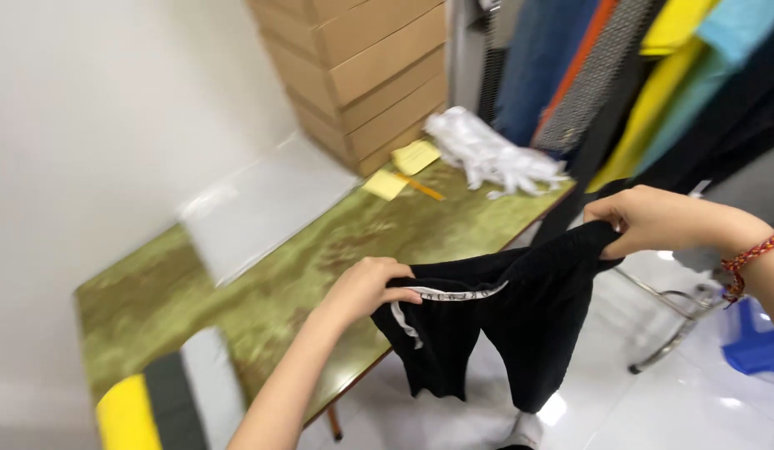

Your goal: The person takes several shirts from a clothing rack, including yellow, black, gray, and blue shirts, and folds them on a table. The person also folds a pair of black pants. The folded items are placed in a neat stack on the table.

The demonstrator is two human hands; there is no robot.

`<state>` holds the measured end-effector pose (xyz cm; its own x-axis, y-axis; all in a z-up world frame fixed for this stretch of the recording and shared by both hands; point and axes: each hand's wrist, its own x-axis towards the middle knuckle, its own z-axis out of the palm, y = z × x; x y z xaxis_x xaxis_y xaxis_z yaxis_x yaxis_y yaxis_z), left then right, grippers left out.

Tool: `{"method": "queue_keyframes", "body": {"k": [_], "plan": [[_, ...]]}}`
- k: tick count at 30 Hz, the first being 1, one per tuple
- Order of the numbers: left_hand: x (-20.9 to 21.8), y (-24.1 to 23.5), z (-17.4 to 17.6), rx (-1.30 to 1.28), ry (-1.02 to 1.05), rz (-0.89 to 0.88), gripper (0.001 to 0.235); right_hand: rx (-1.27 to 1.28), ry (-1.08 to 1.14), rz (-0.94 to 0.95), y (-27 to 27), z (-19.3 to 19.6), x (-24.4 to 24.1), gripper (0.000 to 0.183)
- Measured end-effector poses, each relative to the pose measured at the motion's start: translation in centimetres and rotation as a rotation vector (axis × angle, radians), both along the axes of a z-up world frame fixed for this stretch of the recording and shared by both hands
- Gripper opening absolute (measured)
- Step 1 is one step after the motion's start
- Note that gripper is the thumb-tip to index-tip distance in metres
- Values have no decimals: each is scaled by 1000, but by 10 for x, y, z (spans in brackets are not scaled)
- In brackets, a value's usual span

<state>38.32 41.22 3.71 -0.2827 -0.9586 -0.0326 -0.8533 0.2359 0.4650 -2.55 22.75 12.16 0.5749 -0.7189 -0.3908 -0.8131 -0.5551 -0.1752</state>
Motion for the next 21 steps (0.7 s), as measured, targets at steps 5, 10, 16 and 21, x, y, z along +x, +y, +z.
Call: {"method": "queue_keyframes", "body": {"k": [5,10,16,21], "plan": [[65,84,-4,0,178,224,32,247,-117,136,26,-18,76,29],[93,160,20,-6,247,452,25,94,-56,329,51,-1,163,38],[120,210,27,-227,58,534,41,-264,-261,630,22,-10,213,53],[115,232,41,-207,20,742,43,-571,-363,833,20,6,232,51]]}}
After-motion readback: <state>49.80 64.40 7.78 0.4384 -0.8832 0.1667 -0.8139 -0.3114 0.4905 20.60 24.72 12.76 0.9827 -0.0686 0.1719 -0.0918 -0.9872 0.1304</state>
